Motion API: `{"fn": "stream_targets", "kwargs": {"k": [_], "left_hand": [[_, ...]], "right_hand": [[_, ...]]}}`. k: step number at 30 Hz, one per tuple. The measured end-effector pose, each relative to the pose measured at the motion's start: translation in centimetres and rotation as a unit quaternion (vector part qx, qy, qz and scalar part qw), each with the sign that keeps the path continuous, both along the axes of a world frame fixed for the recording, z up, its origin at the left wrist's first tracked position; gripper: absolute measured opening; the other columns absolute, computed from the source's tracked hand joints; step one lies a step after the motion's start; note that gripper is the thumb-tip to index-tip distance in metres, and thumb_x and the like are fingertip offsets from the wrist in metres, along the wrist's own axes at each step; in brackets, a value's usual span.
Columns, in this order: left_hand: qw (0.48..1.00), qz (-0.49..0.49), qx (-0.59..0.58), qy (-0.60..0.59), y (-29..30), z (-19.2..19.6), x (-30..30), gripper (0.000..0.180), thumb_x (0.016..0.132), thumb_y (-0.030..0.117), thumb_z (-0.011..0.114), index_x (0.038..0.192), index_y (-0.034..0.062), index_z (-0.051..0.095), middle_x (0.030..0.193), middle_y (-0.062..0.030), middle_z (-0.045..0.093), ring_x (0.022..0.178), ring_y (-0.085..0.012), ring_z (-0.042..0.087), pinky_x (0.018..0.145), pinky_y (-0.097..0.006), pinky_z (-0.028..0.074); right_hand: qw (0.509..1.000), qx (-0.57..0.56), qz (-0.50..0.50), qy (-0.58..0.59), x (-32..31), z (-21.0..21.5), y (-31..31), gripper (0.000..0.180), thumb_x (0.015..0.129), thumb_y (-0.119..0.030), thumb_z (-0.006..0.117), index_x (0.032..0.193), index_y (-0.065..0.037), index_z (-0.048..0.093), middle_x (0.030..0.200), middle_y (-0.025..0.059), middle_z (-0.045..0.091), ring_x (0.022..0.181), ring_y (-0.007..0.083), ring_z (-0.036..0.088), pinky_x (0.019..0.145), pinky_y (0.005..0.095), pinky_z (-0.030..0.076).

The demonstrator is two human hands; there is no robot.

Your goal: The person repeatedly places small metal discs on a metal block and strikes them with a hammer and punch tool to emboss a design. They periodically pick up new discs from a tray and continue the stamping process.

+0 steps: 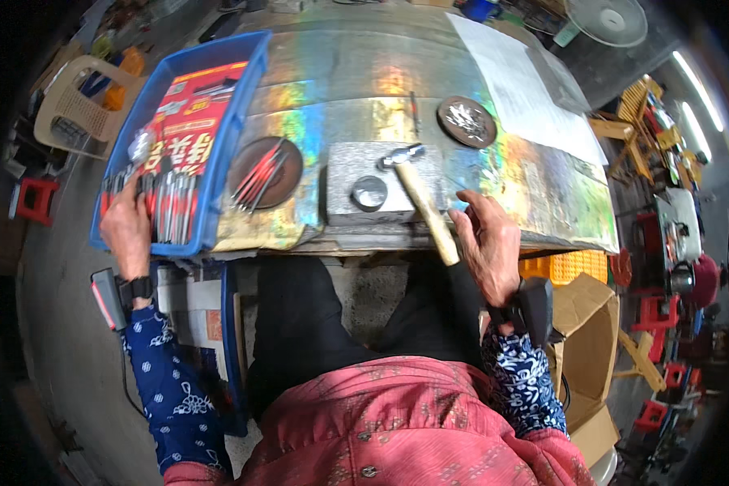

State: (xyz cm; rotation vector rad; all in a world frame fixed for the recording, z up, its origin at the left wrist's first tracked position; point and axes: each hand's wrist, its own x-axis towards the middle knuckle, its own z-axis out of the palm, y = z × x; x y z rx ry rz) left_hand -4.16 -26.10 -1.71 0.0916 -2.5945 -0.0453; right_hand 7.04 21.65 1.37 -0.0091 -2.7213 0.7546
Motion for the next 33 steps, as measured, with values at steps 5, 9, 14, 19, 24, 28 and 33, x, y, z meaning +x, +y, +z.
{"fn": "stream_targets", "kwargs": {"k": [5, 9, 14, 19, 24, 28, 33], "left_hand": [[0.999, 0.018, 0.037, 0.019, -0.4, -0.4, 0.1, 0.028, 0.085, 0.012, 0.064, 0.113, 0.0084, 0.066, 0.095, -0.0191, 0.067, 0.084, -0.0375, 0.064, 0.073, -0.044, 0.049], [0.997, 0.036, 0.061, -0.035, -1.1, -0.6, 1.2, 0.023, 0.09, 0.02, 0.062, 0.103, 0.0017, 0.066, 0.093, -0.0218, 0.066, 0.083, -0.0399, 0.064, 0.072, -0.043, 0.05], [0.992, -0.002, 0.078, 0.104, 0.6, 0.5, 1.7, 0.023, 0.093, 0.023, 0.061, 0.102, 0.0025, 0.066, 0.093, -0.0214, 0.067, 0.083, -0.0401, 0.064, 0.07, -0.042, 0.05], [0.965, -0.055, 0.239, 0.094, 4.5, 2.9, 2.6, 0.024, 0.094, 0.023, 0.063, 0.103, 0.0001, 0.064, 0.078, -0.0069, 0.064, 0.064, -0.0119, 0.057, 0.062, -0.028, 0.048], [0.891, -0.211, 0.401, 0.039, 9.3, 3.9, 2.6, 0.014, 0.097, 0.013, 0.06, 0.099, 0.0, 0.064, 0.081, 0.0013, 0.06, 0.071, -0.0036, 0.052, 0.062, -0.017, 0.042], [0.798, -0.25, 0.545, -0.051, 13.5, 4.1, 3.3, 0.013, 0.099, 0.015, 0.056, 0.101, 0.0033, 0.061, 0.086, -0.0038, 0.067, 0.06, -0.0016, 0.05, 0.05, -0.016, 0.04], [0.729, -0.301, 0.603, -0.121, 18.7, 3.9, 3.3, 0.012, 0.099, 0.012, 0.054, 0.101, 0.0017, 0.059, 0.085, -0.0066, 0.067, 0.062, -0.0025, 0.054, 0.053, -0.017, 0.045]], "right_hand": [[0.996, 0.05, -0.062, -0.035, -1.9, -1.8, 3.7, 0.02, 0.088, -0.013, 0.062, 0.105, -0.002, 0.064, 0.09, 0.019, 0.064, 0.08, 0.0371, 0.063, 0.071, 0.0433, 0.049], [0.992, 0.085, -0.083, -0.052, -3.6, -3.0, 6.0, 0.024, 0.087, -0.012, 0.062, 0.109, -0.003, 0.064, 0.094, 0.0194, 0.063, 0.083, 0.0373, 0.062, 0.074, 0.0435, 0.049], [0.979, 0.179, -0.083, -0.048, -5.4, -4.0, 7.1, 0.031, 0.086, -0.012, 0.061, 0.116, -0.005, 0.062, 0.098, 0.0179, 0.059, 0.089, 0.0347, 0.06, 0.078, 0.043, 0.049], [0.975, 0.207, -0.072, -0.038, -6.3, -5.0, 6.9, 0.025, 0.085, -0.012, 0.057, 0.109, -0.004, 0.061, 0.096, 0.0214, 0.055, 0.092, 0.038, 0.052, 0.079, 0.0447, 0.046], [0.988, 0.14, -0.063, -0.019, -5.3, -5.7, 6.7, 0.028, 0.083, -0.005, 0.062, 0.109, -0.013, 0.068, 0.094, 0.0149, 0.055, 0.092, 0.0329, 0.054, 0.078, 0.0418, 0.045], [0.993, 0.097, -0.07, -0.024, -4.8, -5.7, 7.3, 0.025, 0.083, -0.006, 0.063, 0.107, -0.01, 0.068, 0.094, 0.0146, 0.057, 0.091, 0.0342, 0.055, 0.077, 0.0415, 0.046], [0.994, 0.081, -0.073, -0.001, -5.1, -5.8, 7.8, 0.018, 0.083, -0.008, 0.063, 0.1, -0.006, 0.067, 0.092, 0.0149, 0.059, 0.088, 0.0344, 0.058, 0.076, 0.0415, 0.046]]}}
